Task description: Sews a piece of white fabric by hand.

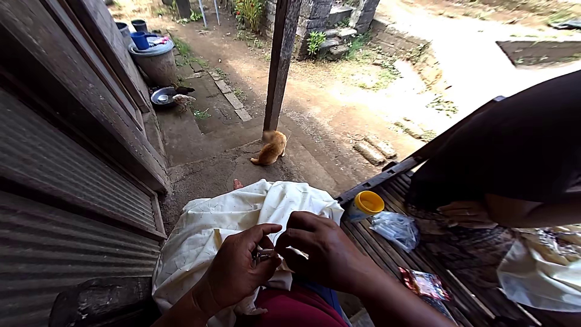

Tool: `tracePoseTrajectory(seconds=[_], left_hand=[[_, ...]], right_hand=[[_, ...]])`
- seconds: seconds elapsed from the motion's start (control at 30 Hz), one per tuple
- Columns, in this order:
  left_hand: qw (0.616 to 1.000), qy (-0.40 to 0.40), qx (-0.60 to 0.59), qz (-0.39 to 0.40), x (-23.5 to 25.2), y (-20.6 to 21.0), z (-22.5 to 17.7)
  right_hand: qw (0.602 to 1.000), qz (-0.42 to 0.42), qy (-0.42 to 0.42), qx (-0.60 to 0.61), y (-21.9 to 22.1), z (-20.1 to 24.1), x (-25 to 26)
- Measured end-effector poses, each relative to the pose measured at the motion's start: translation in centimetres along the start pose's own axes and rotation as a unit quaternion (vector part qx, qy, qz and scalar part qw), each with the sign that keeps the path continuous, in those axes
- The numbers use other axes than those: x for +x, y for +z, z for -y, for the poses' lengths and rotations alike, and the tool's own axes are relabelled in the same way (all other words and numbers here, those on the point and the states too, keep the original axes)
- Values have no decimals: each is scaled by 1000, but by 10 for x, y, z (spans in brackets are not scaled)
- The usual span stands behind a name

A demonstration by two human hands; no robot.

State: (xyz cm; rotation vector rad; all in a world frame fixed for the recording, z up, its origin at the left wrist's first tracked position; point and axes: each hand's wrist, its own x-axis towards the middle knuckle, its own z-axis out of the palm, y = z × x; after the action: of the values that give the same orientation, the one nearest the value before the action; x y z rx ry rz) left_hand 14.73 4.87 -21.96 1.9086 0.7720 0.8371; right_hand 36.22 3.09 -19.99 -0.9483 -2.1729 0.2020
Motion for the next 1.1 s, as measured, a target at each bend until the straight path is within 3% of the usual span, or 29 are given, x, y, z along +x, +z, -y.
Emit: tracePoseTrajectory(seconds=[0.17,0.33,0.67,0.9,1.1], left_hand=[[983,-22,-147,106,1,-9,1],[957,-2,-260,125,3,-9,9],[968,-38,-223,105,3,-7,8],[961,-43,-235,139,2,-11,9],[968,-20,-208,137,2,-9,7]], right_hand=[[1000,-20,-9,14,1,0,-1],[999,-39,-13,23,4,-2,-2],[997,-44,4,56,12,-5,-8],[990,-19,-58,131,1,-16,-6],[996,-13,-87,18,6,-12,-3]])
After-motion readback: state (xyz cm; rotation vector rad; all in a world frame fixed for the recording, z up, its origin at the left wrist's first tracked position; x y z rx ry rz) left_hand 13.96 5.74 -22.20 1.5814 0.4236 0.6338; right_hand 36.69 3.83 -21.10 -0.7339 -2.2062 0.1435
